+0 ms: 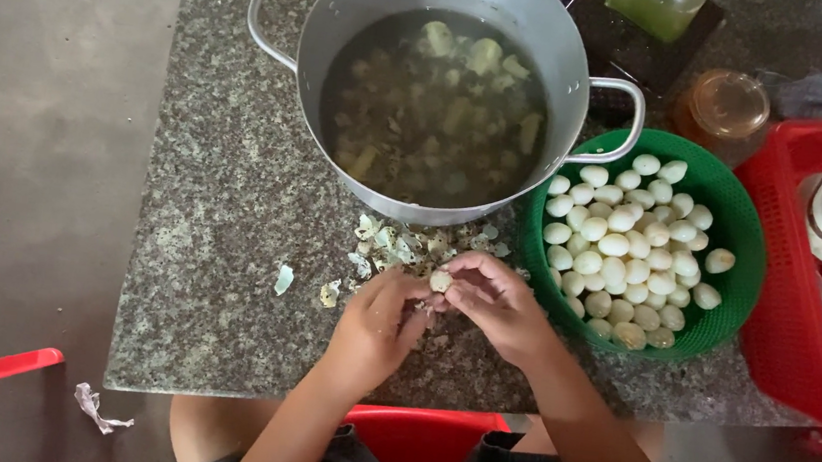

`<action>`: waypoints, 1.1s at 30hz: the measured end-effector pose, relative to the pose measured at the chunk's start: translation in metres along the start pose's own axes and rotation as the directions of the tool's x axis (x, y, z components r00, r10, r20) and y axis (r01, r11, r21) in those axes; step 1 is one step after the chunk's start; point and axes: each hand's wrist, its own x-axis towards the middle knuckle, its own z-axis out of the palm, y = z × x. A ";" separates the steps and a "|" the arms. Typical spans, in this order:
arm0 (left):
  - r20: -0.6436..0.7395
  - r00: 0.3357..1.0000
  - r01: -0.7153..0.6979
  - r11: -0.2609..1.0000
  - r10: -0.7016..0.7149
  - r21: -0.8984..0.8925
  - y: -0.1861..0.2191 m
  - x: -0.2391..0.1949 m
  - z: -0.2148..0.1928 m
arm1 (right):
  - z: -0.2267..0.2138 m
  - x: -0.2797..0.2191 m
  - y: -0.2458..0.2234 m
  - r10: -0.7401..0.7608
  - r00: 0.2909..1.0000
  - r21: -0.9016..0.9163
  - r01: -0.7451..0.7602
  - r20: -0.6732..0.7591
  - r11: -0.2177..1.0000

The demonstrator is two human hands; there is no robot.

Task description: The person peels shells from cooked quail eggs by hand, retrieving eggs from a pot of water and placing the peeled eggs into a green colander.

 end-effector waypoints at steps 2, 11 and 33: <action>-0.018 1.000 -0.002 1.000 0.003 0.019 0.003 0.003 -0.005 | -0.003 0.000 0.003 -0.012 1.000 -0.004 0.012 0.001 1.000; -0.024 0.999 -0.024 0.995 0.027 0.101 0.006 0.003 -0.001 | -0.009 0.003 -0.001 -0.092 0.996 -0.060 0.093 0.023 0.994; 0.042 0.999 -0.021 0.998 0.023 -0.054 0.000 -0.003 -0.010 | -0.001 0.000 0.001 -0.126 0.990 0.011 0.125 0.071 0.992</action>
